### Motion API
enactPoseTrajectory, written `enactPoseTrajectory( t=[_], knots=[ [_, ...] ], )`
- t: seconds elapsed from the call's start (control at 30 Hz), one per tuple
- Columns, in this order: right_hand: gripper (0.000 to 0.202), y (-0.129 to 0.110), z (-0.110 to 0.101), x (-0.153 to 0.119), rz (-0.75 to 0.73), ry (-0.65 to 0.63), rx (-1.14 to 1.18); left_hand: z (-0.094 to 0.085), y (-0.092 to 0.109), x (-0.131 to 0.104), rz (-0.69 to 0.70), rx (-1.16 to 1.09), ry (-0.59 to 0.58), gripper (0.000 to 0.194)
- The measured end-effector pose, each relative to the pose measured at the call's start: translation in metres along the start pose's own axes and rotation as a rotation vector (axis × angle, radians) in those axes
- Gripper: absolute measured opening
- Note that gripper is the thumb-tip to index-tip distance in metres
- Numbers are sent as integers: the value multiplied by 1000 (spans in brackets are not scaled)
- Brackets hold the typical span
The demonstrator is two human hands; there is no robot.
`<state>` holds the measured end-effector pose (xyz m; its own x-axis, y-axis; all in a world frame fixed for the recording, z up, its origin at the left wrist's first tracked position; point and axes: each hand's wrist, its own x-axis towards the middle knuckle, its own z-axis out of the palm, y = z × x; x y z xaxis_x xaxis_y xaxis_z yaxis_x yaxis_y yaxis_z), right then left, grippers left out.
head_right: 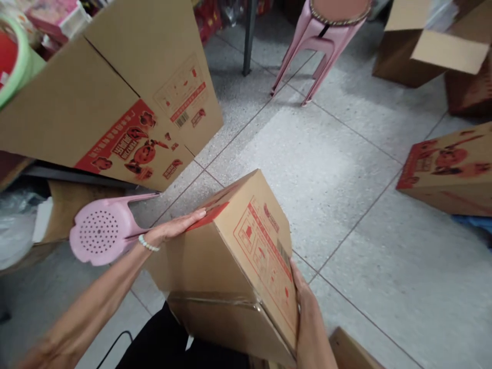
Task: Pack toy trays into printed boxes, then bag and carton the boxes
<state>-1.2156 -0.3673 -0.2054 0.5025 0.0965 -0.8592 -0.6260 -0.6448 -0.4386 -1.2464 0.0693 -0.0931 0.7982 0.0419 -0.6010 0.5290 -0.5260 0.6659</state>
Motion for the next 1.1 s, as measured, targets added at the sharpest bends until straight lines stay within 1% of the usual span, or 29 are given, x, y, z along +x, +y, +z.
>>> enactPoseTrajectory(
  t=[0.07, 0.1, 0.17, 0.23, 0.3, 0.37, 0.4, 0.47, 0.53, 0.57, 0.63, 0.7, 0.77, 0.83, 0.9, 0.97, 1.03, 1.1],
  knots=[
    [70, 10, -2, -6, 66, -28, 153, -2, 17, -9, 53, 38, -14, 69],
    [71, 11, -4, -9, 78, -22, 206, -4, 29, -15, 89, 57, -8, 68],
    [76, 5, -9, -14, 68, -9, 273, -7, 53, -32, 169, 68, -2, 69],
    [81, -9, -17, -16, 56, 3, 379, -12, 75, -50, 242, 23, -18, 74],
    [88, -27, -26, -13, 26, 93, 475, -16, 91, -65, 300, -76, -15, 83],
    [93, -45, -36, -5, -37, 246, 520, -17, 95, -76, 323, -220, 58, 88],
    [94, -53, -41, 1, -82, 315, 545, -15, 93, -79, 320, -315, 105, 90],
    [91, -63, -47, 16, -208, 398, 652, -8, 82, -80, 277, -532, 187, 87],
    [84, -68, -50, 33, -303, 419, 838, 1, 62, -74, 183, -736, 257, 76],
    [78, -67, -49, 41, -307, 410, 932, 6, 51, -69, 108, -824, 291, 69],
    [68, -64, -45, 54, -242, 383, 1063, 13, 29, -58, -78, -954, 343, 60],
    [59, -58, -38, 61, -178, 350, 1095, 14, 10, -46, -226, -1025, 359, 61],
    [55, -52, -29, 62, -175, 325, 1080, 13, -1, -35, -306, -1026, 336, 67],
    [55, -49, -19, 62, -173, 285, 1063, 12, -6, -23, -360, -975, 304, 72],
    [61, -51, -6, 64, -147, 223, 1036, 18, -4, -8, -415, -912, 266, 70],
    [66, -57, 11, 70, -106, 151, 996, 33, 2, 10, -445, -861, 234, 70],
    [66, -62, 33, 76, -65, 97, 958, 53, 10, 29, -462, -812, 205, 73],
    [65, -62, 53, 76, -40, 53, 934, 73, 16, 45, -483, -771, 199, 72]
  ],
)
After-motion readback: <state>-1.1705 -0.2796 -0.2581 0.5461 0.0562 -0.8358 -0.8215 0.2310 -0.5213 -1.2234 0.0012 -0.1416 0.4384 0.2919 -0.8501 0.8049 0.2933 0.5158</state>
